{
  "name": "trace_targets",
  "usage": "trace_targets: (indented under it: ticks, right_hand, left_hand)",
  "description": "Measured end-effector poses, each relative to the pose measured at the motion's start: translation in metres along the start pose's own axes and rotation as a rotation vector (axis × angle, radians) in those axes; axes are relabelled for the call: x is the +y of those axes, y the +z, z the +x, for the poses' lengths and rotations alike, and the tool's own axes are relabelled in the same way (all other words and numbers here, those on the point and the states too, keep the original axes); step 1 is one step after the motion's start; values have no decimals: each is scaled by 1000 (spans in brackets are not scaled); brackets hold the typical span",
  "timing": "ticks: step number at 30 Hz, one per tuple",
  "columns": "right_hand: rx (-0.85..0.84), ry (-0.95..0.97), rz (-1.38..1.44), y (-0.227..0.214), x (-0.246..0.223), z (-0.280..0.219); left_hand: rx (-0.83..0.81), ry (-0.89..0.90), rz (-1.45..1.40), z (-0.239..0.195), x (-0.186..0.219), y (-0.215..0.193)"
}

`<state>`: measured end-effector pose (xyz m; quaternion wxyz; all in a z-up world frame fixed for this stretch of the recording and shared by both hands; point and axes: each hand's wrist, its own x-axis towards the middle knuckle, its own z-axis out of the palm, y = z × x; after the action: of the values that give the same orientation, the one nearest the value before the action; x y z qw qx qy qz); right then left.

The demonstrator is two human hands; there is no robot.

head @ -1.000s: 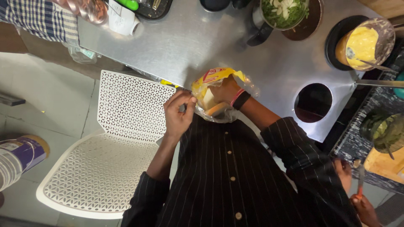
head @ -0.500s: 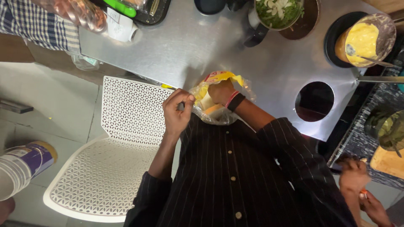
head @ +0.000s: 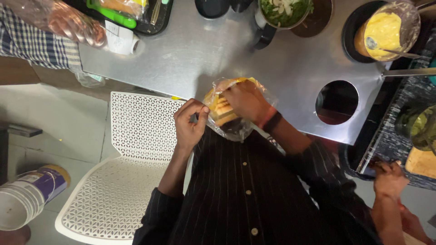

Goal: The person takes slices of bread from a package and places them on a metal counter. They then squeeze a white condiment onto the bread and spread it with a knife. Finally, they scoop a green paste from a bowl and spread it onto the bread slices.

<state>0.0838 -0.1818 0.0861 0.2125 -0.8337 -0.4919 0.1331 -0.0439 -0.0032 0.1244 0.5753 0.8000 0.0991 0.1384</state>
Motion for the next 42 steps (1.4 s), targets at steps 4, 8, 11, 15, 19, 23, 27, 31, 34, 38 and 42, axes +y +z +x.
trace_targets:
  ticks: [4, 8, 11, 15, 19, 23, 27, 31, 34, 38, 42]
  right_hand:
    - [112, 32, -151, -65, -40, -28]
    - [243, 242, 54, -137, -60, -71]
    - [390, 512, 488, -178, -57, -128]
    - [858, 635, 751, -154, -6, -207]
    - [999, 752, 1158, -56, 97, -240]
    - [818, 846, 1384, 49, 177, -215]
    - [528, 910, 1552, 117, 192, -170]
    - [495, 848, 707, 136, 176, -149]
    - [648, 826, 236, 137, 164, -139]
    - [619, 1005, 485, 136, 155, -140]
    - [698, 881, 997, 127, 163, -157]
  left_hand:
    - [47, 18, -27, 4, 0, 3]
    - [85, -4, -43, 5, -2, 7]
    - [89, 5, -43, 6, -6, 6]
    - [81, 68, -4, -6, -12, 9]
    - [77, -51, 80, -11, -5, 10]
    - [-51, 199, 501, -27, 33, 15]
    - [-147, 193, 783, -38, 68, 41]
    - [-250, -25, 965, -28, 64, 69]
    - [-180, -93, 940, -26, 50, 71]
    - [10, 51, 853, -34, 35, 58]
    - [26, 34, 825, -31, 26, 39]
